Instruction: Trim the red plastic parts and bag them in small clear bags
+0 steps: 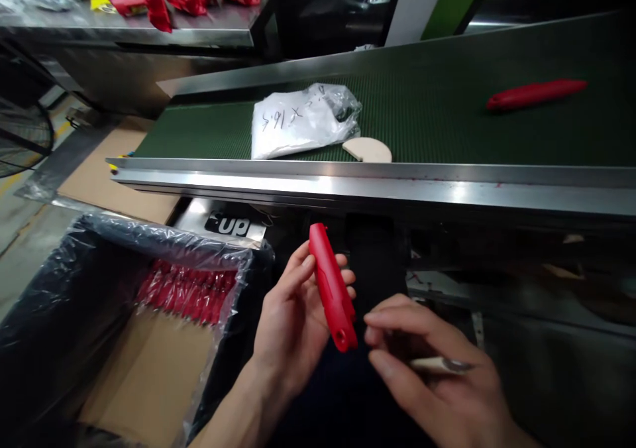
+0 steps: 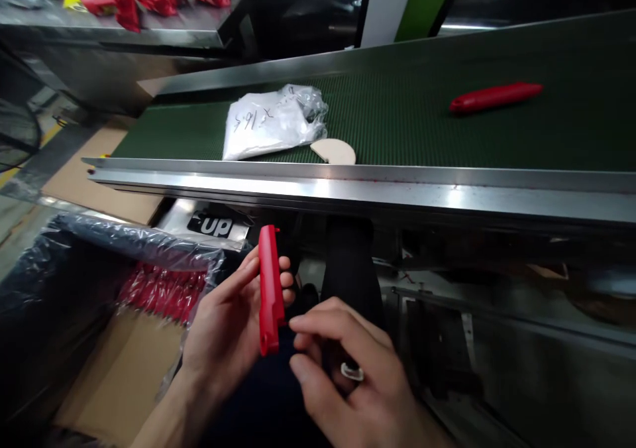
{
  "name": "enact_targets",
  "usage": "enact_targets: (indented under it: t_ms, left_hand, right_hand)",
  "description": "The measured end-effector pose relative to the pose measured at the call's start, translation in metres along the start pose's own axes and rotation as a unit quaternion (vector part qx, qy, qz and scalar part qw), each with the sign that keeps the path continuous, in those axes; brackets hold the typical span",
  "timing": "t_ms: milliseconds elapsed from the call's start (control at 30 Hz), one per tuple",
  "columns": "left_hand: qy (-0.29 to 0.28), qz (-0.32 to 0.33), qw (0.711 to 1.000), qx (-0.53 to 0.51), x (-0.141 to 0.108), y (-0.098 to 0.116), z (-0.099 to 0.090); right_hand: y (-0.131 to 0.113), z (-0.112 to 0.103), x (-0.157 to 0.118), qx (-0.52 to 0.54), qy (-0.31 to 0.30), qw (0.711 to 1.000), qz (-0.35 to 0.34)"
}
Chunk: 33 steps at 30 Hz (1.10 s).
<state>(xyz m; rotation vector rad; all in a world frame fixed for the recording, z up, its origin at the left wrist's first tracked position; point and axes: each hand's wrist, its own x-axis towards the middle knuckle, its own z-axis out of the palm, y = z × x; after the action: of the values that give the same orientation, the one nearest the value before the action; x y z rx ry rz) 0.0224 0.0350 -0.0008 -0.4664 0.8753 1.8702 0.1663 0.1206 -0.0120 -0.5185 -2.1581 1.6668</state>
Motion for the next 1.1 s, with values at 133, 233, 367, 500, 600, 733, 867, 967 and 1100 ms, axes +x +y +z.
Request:
enact_targets:
  t_ms: [133, 233, 367, 500, 600, 733, 867, 967, 1100]
  left_hand:
    - [0.053, -0.041, 0.997, -0.028, 0.004, -0.008, 0.008]
    - [0.069, -0.057, 0.996, -0.024, 0.006, -0.014, 0.009]
    - [0.071, -0.048, 0.996, -0.029, 0.006, -0.023, 0.004]
    - [0.058, -0.018, 0.998, -0.011, 0.006, -0.031, -0.002]
    - [0.061, 0.008, 0.998, 0.023, 0.005, -0.035, -0.004]
    - [0.067, -0.02, 0.995, 0.065, 0.003, -0.038, -0.006]
    - [0.078, -0.053, 0.993, 0.075, -0.001, -0.04, -0.011]
    - [0.074, -0.056, 0.992, 0.083, -0.004, -0.041, -0.015]
    - [0.056, -0.025, 0.992, 0.11, -0.007, -0.042, -0.017]
  right_hand:
    - [-0.001, 0.007, -0.003, 0.058, 0.016, 0.998, 0.024]
    - [0.001, 0.008, -0.005, 0.066, 0.021, 0.997, 0.039]
    - [0.005, 0.004, -0.005, 0.059, 0.042, 0.996, 0.05]
    - [0.008, -0.005, -0.002, 0.023, 0.082, 0.996, 0.038]
    - [0.01, -0.013, 0.001, 0.004, 0.109, 0.993, 0.037]
    - [0.016, -0.022, 0.004, -0.001, 0.154, 0.985, 0.079]
    - [0.026, -0.028, 0.005, 0.078, 0.167, 0.975, 0.126]
    - [0.031, -0.031, 0.003, 0.124, 0.163, 0.968, 0.146]
    - [0.035, -0.033, 0.001, 0.148, 0.158, 0.962, 0.168]
